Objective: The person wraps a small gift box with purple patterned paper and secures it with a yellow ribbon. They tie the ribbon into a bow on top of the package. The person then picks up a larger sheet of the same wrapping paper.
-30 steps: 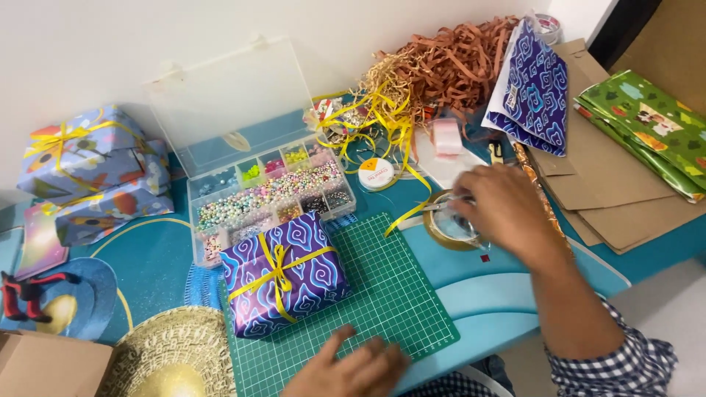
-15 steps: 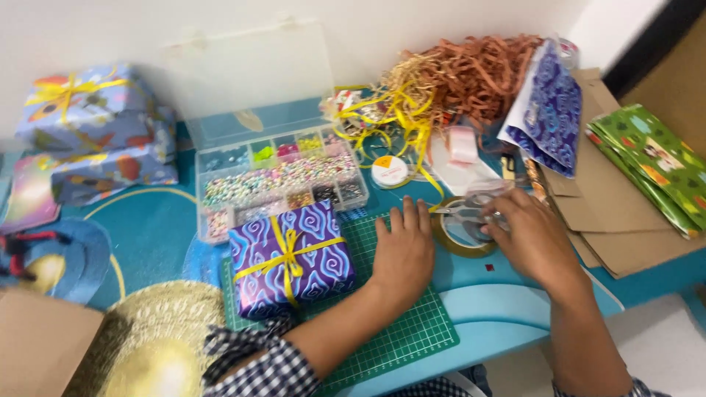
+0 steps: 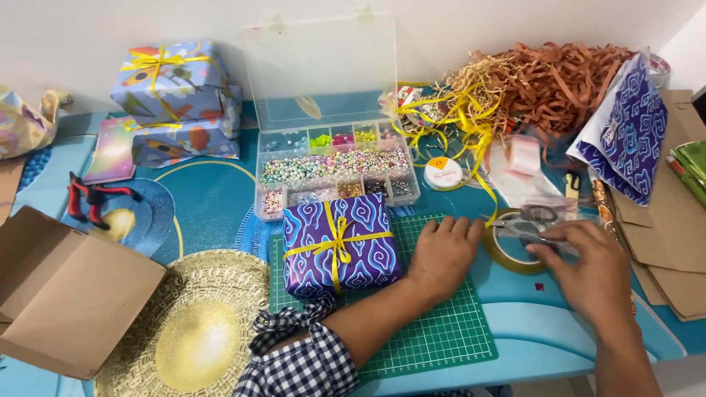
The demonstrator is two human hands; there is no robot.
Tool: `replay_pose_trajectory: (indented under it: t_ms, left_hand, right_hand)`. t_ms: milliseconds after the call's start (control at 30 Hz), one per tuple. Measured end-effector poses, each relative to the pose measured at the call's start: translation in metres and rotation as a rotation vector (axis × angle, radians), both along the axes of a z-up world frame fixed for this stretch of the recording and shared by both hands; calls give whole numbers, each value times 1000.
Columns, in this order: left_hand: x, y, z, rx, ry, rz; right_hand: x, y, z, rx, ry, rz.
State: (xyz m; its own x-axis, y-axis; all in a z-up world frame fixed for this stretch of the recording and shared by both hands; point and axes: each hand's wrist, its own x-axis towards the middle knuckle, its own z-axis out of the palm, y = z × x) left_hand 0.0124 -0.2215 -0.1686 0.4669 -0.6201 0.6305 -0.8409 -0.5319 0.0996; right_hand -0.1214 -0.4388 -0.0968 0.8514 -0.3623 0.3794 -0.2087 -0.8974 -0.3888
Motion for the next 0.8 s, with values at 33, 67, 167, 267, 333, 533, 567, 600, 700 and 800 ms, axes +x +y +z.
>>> replay_pose_trajectory:
  t_ms: [33, 67, 167, 267, 333, 533, 567, 600, 700, 800]
  left_hand:
    - [-5, 7, 18, 0, -2, 1]
    - [-10, 13, 37, 65, 107, -86]
    - [-33, 49, 99, 51, 266, -239]
    - [-21, 112, 133, 9, 357, -201]
    - [8, 163, 161, 52, 384, -95]
    - [75, 258, 175, 259, 660, 484]
    - [76, 256, 170, 278, 722, 474]
    - [77, 254, 163, 295, 787, 462]
    - [90, 255, 144, 266, 723, 370]
    - [85, 247, 148, 169, 754, 342]
  right_hand:
    - [-2, 2, 8, 0, -2, 1]
    - [-4, 4, 15, -41, 28, -70]
    - [-15, -32, -3, -273, 52, -201]
    - [-16, -47, 1, -513, 190, -297]
    - [-10, -35, 15, -550, 323, -334]
    - [32, 71, 52, -267, -27, 140]
    - [42, 93, 57, -114, 53, 276]
    - [51, 114, 63, 39, 133, 414]
    - [72, 161, 103, 412, 565, 604]
    - [90, 181, 88, 471, 566, 759]
